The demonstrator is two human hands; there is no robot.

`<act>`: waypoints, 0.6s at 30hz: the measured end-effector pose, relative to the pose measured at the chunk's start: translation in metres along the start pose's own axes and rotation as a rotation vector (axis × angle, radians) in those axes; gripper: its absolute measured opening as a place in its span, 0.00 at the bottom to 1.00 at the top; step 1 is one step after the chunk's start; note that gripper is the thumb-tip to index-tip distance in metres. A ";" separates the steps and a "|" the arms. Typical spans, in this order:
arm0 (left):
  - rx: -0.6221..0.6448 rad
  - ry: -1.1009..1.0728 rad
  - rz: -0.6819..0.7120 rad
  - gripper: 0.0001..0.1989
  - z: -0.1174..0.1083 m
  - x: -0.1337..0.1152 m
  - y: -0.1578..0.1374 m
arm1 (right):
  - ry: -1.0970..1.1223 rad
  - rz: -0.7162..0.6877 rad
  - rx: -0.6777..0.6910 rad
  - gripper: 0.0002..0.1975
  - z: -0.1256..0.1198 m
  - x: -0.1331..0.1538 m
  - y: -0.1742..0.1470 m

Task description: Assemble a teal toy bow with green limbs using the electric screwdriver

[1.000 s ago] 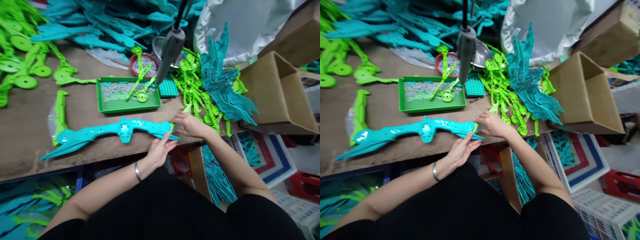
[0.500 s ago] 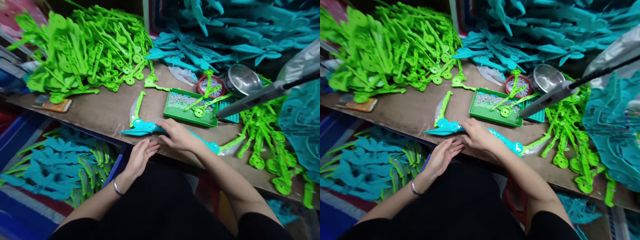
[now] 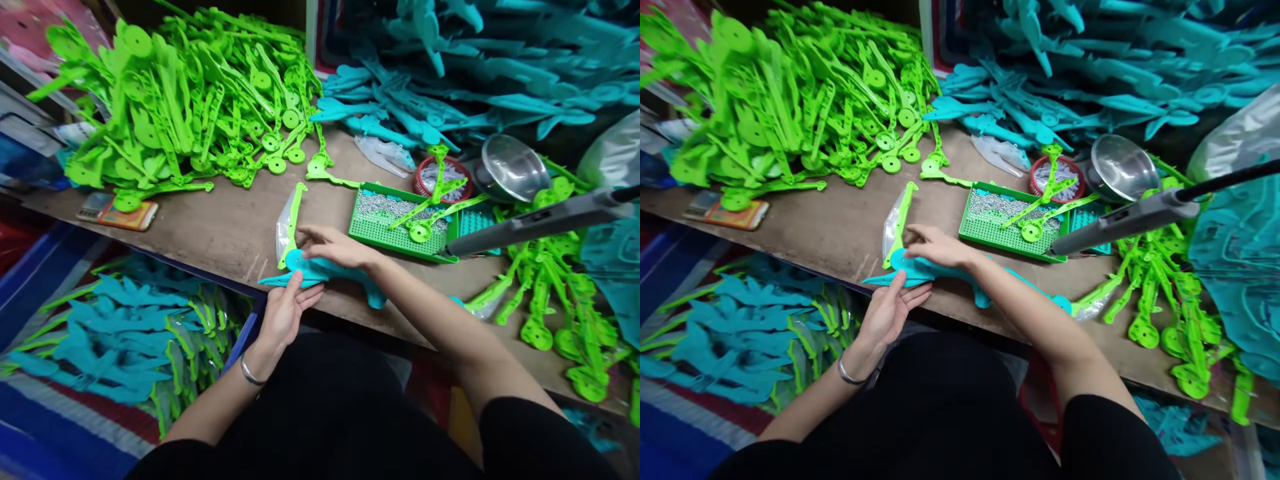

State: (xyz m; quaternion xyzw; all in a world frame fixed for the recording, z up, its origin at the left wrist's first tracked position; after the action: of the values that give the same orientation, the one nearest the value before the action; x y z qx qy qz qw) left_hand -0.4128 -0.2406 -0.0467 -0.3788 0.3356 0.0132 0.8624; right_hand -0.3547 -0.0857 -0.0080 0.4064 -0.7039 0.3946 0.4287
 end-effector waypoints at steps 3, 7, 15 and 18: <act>0.043 0.017 -0.020 0.24 0.000 0.000 -0.001 | 0.093 -0.027 0.003 0.24 0.013 0.008 0.036; 0.051 0.027 -0.030 0.25 -0.002 -0.007 0.003 | -0.006 -0.136 0.029 0.40 0.030 0.009 0.057; 0.006 0.039 -0.094 0.13 -0.002 -0.008 0.007 | -0.317 -0.075 -0.042 0.32 0.032 0.013 0.040; -0.028 0.066 -0.136 0.12 0.001 -0.009 0.006 | -0.458 -0.197 -0.212 0.20 0.000 0.018 0.019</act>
State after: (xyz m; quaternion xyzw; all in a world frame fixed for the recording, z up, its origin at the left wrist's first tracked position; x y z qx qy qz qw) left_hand -0.4206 -0.2338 -0.0448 -0.4128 0.3372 -0.0533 0.8444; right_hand -0.3779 -0.0832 0.0045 0.5045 -0.7769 0.1728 0.3347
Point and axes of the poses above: each hand's wrist, its own y-axis towards the middle knuckle, its own z-axis out of the palm, x = y × z, the point moved 3 cm from there along y, towards the middle knuckle, and after that the axes turned 1 degree about -z, right-handed, at the moved point
